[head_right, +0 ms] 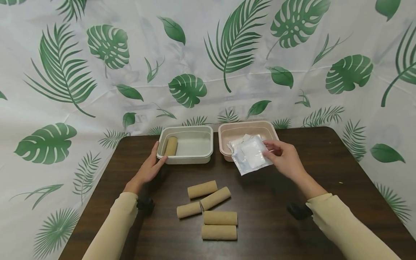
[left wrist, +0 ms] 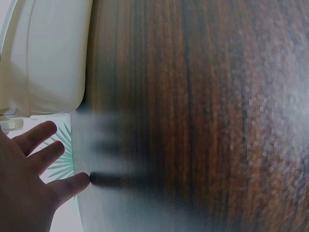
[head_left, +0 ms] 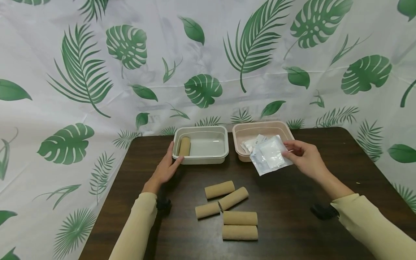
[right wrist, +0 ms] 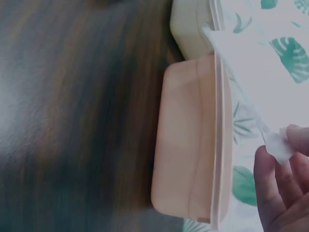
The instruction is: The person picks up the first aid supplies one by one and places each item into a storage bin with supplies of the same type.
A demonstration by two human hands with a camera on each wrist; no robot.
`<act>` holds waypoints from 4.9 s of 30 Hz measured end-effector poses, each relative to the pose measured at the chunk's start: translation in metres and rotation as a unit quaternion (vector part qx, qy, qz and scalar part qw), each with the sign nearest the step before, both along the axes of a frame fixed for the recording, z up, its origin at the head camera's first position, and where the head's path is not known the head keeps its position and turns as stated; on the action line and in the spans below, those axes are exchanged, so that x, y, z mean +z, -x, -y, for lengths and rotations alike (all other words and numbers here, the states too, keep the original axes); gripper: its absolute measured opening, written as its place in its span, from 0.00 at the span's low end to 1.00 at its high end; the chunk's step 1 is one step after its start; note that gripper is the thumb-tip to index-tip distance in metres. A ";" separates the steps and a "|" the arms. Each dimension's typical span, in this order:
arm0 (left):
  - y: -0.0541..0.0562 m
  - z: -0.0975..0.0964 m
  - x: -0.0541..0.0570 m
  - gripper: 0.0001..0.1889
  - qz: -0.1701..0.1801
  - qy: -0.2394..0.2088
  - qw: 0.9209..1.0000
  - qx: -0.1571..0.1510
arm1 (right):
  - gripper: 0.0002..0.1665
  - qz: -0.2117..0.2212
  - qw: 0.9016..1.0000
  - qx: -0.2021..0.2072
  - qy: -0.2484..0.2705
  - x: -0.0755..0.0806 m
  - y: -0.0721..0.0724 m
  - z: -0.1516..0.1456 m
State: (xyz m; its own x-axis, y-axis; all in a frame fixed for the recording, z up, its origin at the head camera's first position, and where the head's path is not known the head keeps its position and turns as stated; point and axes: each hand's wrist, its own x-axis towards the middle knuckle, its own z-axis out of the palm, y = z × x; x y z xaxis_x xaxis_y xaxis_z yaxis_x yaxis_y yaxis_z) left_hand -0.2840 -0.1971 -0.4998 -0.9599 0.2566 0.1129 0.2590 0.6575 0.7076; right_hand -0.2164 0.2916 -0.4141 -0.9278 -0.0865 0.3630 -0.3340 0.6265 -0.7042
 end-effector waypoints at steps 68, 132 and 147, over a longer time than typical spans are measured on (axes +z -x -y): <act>0.000 -0.003 -0.002 0.41 0.000 -0.008 1.000 0.007 | 0.24 0.080 0.996 -0.047 -0.002 -0.023 0.070 0.026; -0.003 -0.004 -0.001 0.42 0.009 -0.005 1.000 0.017 | 0.24 0.027 0.968 0.224 -0.111 -0.053 -0.042 0.074; -0.005 -0.006 0.002 0.42 0.016 0.002 1.000 0.020 | 0.23 -0.056 0.930 0.327 -0.159 -0.086 -0.041 0.095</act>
State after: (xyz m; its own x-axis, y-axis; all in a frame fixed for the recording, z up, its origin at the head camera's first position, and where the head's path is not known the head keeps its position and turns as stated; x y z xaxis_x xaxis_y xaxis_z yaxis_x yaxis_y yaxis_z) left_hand -0.2789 -0.1911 -0.4978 -0.9724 0.2188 0.0808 0.2100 0.6702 0.7118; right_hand -0.1756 0.1967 -0.5000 -0.5974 -0.7383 0.3130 -0.7766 0.4353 -0.4555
